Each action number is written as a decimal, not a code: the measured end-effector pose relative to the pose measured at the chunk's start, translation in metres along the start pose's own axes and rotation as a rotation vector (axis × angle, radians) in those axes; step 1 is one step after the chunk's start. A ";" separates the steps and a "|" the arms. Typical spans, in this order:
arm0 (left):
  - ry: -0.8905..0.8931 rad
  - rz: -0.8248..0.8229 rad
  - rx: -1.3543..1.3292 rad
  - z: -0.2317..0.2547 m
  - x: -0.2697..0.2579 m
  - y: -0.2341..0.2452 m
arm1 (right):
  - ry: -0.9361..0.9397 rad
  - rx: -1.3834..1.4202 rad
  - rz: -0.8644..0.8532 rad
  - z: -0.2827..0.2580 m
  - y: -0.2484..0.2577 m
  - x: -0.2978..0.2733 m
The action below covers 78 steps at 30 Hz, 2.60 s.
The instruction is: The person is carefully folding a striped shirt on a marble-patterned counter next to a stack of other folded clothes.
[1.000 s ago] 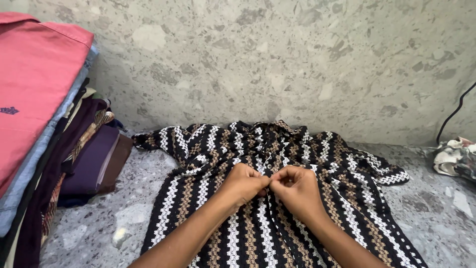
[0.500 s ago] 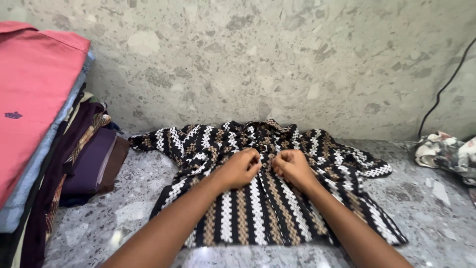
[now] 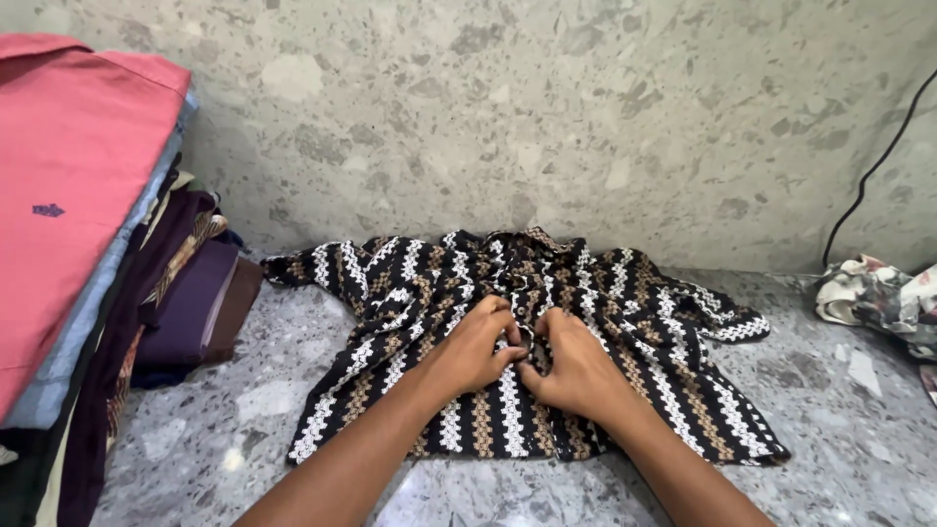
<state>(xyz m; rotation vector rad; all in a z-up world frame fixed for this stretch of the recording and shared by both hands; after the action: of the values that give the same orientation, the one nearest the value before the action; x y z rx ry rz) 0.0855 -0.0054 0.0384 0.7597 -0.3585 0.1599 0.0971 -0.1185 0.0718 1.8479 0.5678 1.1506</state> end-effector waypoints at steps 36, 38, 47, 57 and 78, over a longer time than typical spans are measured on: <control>0.476 -0.107 -0.181 -0.015 -0.007 0.000 | -0.391 0.227 -0.092 0.047 -0.010 -0.015; 0.493 -0.114 -0.194 -0.017 -0.008 0.000 | -0.350 0.257 -0.081 0.045 -0.012 -0.012; 0.515 -0.124 -0.234 -0.028 -0.004 -0.007 | -0.302 0.479 -0.056 0.055 -0.020 -0.014; 0.450 -0.238 -0.669 -0.039 0.000 -0.034 | -0.475 0.864 0.006 0.060 -0.029 -0.018; 0.701 -0.041 -0.438 -0.049 -0.013 -0.020 | -0.205 0.499 0.129 0.017 -0.008 -0.005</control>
<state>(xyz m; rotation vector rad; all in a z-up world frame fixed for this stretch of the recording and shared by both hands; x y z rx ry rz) 0.0914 0.0145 -0.0121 0.2439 0.2858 0.2853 0.1102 -0.1254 0.0589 2.4268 0.6660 0.9377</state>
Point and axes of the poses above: each hand's wrist, its own x-axis towards the middle knuckle, its own y-axis out of the back of the hand, z = x × y, the point moved 10 cm from there along x, towards the middle knuckle, and after that the axes turned 11 degrees about y, right-handed, at the moved point
